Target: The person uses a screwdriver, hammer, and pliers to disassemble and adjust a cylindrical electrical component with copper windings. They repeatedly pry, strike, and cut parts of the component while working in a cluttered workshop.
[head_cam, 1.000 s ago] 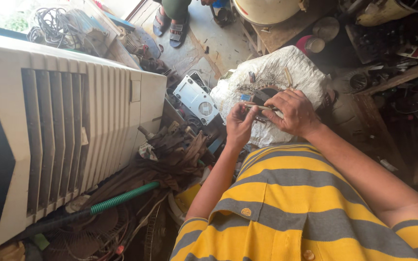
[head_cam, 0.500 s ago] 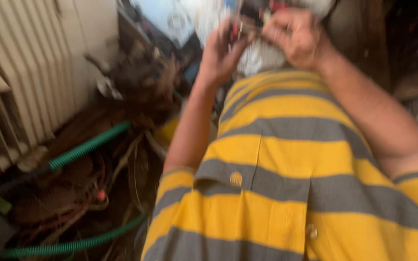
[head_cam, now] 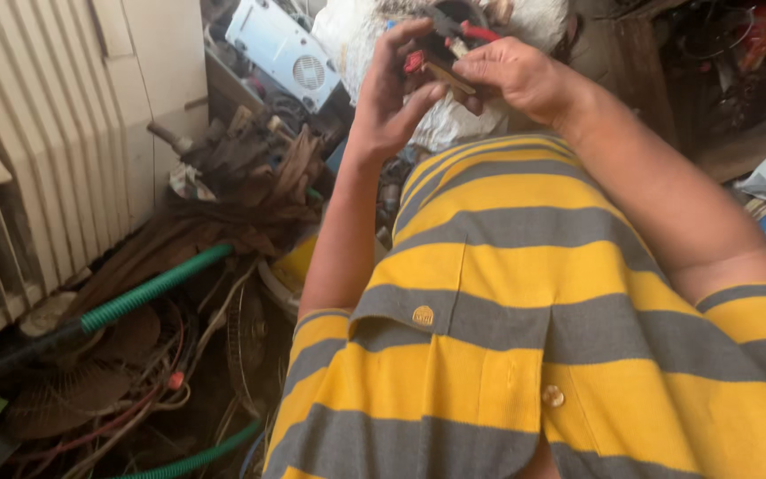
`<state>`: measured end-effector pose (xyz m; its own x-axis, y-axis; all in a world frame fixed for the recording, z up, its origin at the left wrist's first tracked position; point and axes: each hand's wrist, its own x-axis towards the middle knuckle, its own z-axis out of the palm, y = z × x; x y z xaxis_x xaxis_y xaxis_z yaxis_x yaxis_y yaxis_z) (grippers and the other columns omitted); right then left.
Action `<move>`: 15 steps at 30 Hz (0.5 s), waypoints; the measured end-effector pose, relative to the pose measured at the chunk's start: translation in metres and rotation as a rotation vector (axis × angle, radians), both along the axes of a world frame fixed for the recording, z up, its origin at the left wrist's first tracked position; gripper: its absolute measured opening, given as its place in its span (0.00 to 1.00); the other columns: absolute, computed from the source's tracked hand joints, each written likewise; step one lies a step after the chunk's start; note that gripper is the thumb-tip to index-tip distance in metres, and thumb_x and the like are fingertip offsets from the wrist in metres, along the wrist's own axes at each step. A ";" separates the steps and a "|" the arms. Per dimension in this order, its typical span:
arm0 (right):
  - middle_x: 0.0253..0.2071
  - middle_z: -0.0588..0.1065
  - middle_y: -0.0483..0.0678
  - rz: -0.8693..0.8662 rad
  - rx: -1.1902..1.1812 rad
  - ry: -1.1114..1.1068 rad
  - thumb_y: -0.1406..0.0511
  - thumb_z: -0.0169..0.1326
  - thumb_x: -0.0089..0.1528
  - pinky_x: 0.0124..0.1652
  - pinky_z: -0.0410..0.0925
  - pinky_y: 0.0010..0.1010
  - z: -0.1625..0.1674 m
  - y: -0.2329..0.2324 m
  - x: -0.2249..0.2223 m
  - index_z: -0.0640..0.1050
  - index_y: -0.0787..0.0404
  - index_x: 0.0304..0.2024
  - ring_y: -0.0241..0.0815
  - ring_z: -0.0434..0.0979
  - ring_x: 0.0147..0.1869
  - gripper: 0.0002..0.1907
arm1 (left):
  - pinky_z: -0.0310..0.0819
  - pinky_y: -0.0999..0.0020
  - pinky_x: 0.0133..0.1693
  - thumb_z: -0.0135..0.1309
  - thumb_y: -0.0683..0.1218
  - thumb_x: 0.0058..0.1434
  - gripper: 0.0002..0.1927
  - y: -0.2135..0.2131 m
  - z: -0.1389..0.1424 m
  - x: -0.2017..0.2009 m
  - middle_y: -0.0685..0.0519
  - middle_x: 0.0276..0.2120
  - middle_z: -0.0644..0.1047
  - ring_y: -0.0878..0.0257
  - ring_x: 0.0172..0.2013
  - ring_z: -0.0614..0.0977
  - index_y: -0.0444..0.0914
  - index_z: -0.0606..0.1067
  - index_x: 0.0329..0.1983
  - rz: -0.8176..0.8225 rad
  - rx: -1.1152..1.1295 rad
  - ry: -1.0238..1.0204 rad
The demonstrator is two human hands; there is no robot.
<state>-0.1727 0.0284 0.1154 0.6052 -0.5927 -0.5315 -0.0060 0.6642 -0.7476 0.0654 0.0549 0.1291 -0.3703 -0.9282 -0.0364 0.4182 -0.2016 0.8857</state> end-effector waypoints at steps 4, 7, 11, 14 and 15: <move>0.30 0.74 0.44 0.140 -0.457 0.227 0.58 0.45 0.75 0.59 0.60 0.32 0.008 -0.008 0.003 0.79 0.64 0.39 0.33 0.73 0.36 0.19 | 0.71 0.72 0.51 0.42 0.43 0.81 0.17 -0.003 -0.011 -0.001 0.51 0.55 0.74 0.68 0.49 0.76 0.37 0.63 0.70 0.074 0.024 0.032; 0.30 0.76 0.47 0.127 -0.572 0.388 0.56 0.46 0.76 0.62 0.66 0.34 0.021 -0.012 0.009 0.77 0.66 0.38 0.35 0.75 0.38 0.21 | 0.70 0.71 0.47 0.39 0.44 0.83 0.16 -0.004 -0.027 -0.006 0.48 0.48 0.76 0.67 0.42 0.77 0.33 0.65 0.69 0.166 0.076 0.013; 0.42 0.79 0.50 0.079 -0.622 0.470 0.55 0.52 0.69 0.50 0.70 0.37 0.038 -0.014 0.021 0.76 0.64 0.53 0.40 0.79 0.48 0.19 | 0.74 0.67 0.47 0.40 0.44 0.83 0.13 -0.002 -0.046 -0.017 0.49 0.47 0.76 0.65 0.44 0.78 0.33 0.66 0.64 0.201 0.151 0.194; 0.51 0.78 0.57 0.078 -0.782 0.448 0.59 0.57 0.66 0.53 0.69 0.41 0.039 -0.017 0.033 0.76 0.66 0.58 0.51 0.79 0.54 0.22 | 0.71 0.68 0.43 0.41 0.42 0.82 0.11 -0.002 -0.049 -0.020 0.49 0.43 0.75 0.64 0.40 0.75 0.35 0.67 0.63 0.223 0.145 -0.078; 0.52 0.79 0.57 0.042 -0.899 0.448 0.61 0.57 0.67 0.56 0.68 0.43 0.037 -0.018 0.037 0.77 0.66 0.57 0.53 0.79 0.56 0.20 | 0.71 0.68 0.41 0.42 0.42 0.81 0.11 -0.003 -0.047 -0.019 0.49 0.42 0.74 0.64 0.38 0.74 0.35 0.68 0.63 0.234 0.106 -0.180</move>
<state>-0.1356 0.0107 0.1520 0.4885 -0.8688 -0.0808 -0.4198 -0.1529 -0.8947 0.0467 0.0517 0.0826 -0.1259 -0.9750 -0.1829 0.3028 -0.2133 0.9289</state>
